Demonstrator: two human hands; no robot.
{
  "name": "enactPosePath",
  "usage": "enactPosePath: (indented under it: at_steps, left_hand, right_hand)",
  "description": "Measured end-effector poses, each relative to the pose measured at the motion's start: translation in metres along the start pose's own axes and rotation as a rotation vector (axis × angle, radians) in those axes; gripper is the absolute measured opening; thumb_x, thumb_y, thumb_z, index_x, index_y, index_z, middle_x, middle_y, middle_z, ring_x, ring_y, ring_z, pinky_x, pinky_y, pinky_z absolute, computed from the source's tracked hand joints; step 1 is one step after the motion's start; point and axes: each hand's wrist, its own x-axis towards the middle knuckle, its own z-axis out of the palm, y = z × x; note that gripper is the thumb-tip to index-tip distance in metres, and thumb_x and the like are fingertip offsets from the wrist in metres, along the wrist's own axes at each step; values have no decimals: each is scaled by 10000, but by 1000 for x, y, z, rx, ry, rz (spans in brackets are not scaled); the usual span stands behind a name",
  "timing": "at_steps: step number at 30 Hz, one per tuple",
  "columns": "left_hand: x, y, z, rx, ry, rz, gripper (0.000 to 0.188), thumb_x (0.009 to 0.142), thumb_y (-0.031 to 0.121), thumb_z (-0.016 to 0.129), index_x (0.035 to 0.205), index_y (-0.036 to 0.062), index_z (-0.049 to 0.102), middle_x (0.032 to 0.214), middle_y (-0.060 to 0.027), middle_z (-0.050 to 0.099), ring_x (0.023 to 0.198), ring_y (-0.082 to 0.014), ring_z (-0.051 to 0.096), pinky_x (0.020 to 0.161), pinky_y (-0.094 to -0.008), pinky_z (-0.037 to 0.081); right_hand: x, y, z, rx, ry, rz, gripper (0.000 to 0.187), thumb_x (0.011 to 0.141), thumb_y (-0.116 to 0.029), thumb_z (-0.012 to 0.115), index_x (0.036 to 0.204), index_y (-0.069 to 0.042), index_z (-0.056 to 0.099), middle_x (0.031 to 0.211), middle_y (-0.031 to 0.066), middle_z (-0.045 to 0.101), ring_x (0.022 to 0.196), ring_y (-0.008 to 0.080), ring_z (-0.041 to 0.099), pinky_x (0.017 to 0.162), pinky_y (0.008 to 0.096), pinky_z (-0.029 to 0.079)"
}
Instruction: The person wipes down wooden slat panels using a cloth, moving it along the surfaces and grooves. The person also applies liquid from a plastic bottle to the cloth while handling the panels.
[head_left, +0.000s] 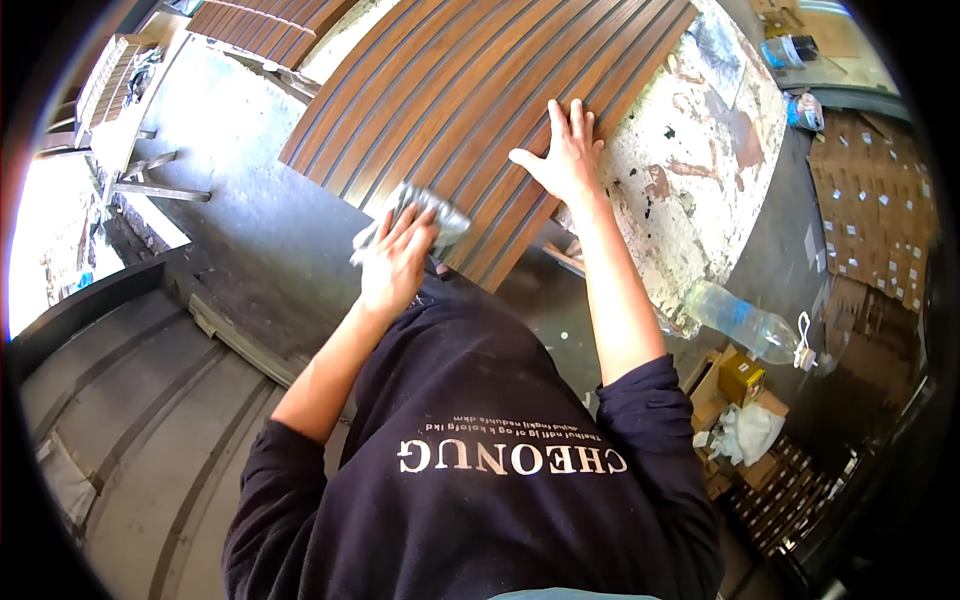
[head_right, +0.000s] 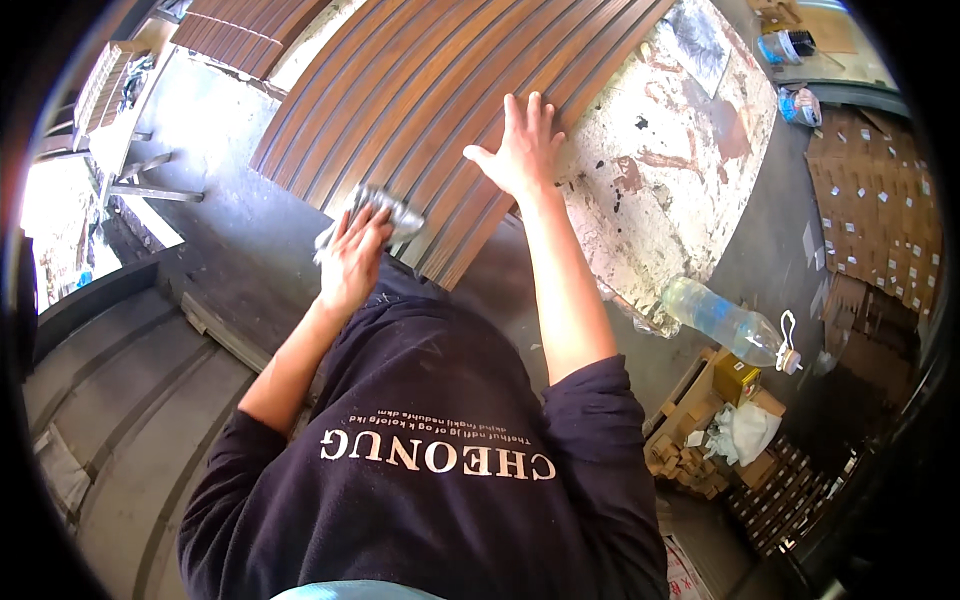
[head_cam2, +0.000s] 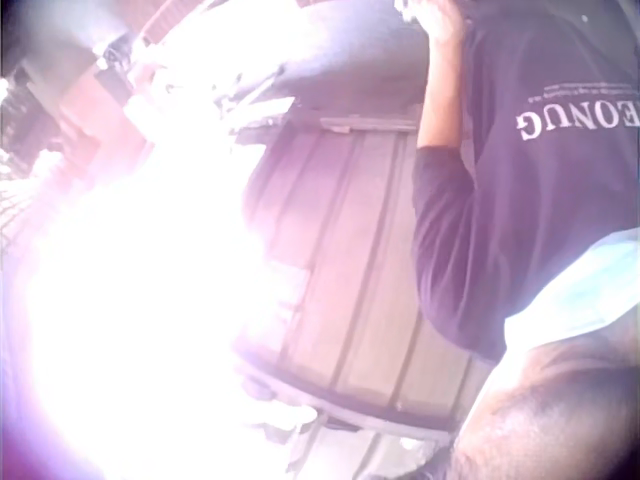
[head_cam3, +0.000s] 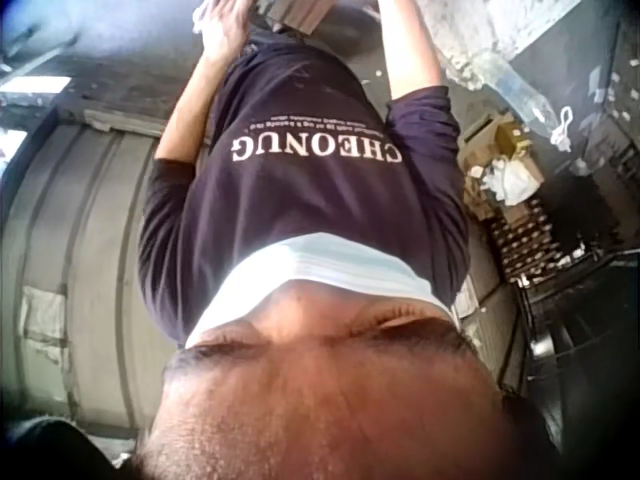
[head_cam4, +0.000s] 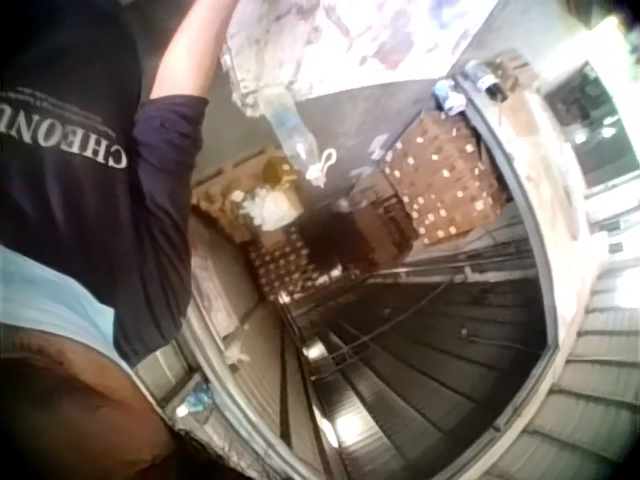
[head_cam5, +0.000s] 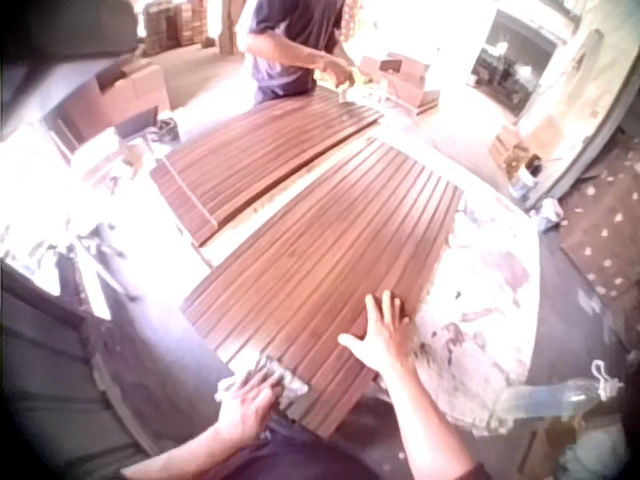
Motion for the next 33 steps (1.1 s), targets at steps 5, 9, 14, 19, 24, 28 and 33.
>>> enactPosePath:
  at_steps: [5, 9, 14, 19, 24, 28, 33]
  left_hand:
    - [66, 4, 13, 6, 20, 30, 174, 837, 53, 541, 1005, 57, 585, 1244, -106, 569, 1189, -303, 512, 1051, -492, 313]
    - [-8, 2, 4, 51, 10, 35, 204, 795, 34, 555, 995, 66, 575, 1204, -118, 600, 1180, -313, 529, 1042, -507, 327]
    - [29, 5, 10, 18, 39, 23, 183, 823, 16, 561, 996, 69, 588, 1190, -99, 608, 1161, -298, 542, 1030, -501, 337]
    - [89, 6, 18, 35, 85, 65, 189, 825, 32, 556, 1011, 52, 585, 1164, -102, 614, 1157, -293, 540, 1025, -500, 343]
    - [-11, -1, -5, 65, 69, -16, 196, 811, 37, 583, 1001, 84, 592, 1210, -80, 605, 1167, -267, 548, 1047, -483, 326]
    - [41, -7, 0, 136, 96, 35, 231, 788, -20, 531, 994, 61, 599, 1168, -95, 624, 1127, -293, 564, 1042, -516, 313]
    - [135, -19, 29, 162, 71, -84, 296, 901, 172, 458, 1163, 108, 582, 1096, -126, 643, 994, -354, 600, 861, -435, 479]
  right_hand:
    - [2, -3, -1, -2, -36, -11, 1009, 687, -562, 717, 1451, -130, 221, 1516, 197, 122, 1400, 392, 112, 1060, 649, 191]
    - [0, 3, -5, -14, -15, 32, 989, 669, -521, 753, 1429, -119, 265, 1505, 207, 151, 1395, 391, 135, 1044, 643, 240]
    - [-2, 4, 4, -2, 36, 4, 982, 672, -527, 748, 1427, -119, 271, 1504, 203, 153, 1395, 390, 135, 1043, 646, 235]
    - [1, -1, 1, 3, 17, -7, 959, 677, -538, 737, 1423, -132, 291, 1505, 186, 165, 1397, 376, 144, 1050, 632, 236]
    - [-2, -3, 7, -25, 41, 34, 952, 655, -542, 748, 1403, -131, 328, 1491, 178, 207, 1387, 368, 178, 1035, 621, 265]
    - [0, 3, 24, 122, 358, -86, 885, 556, -451, 816, 1277, -87, 455, 1398, 236, 328, 1312, 443, 279, 973, 630, 328]
    - [2, -20, -39, -5, 50, 32, 941, 501, -467, 821, 1265, -43, 472, 1385, 240, 337, 1307, 429, 286, 994, 587, 334]
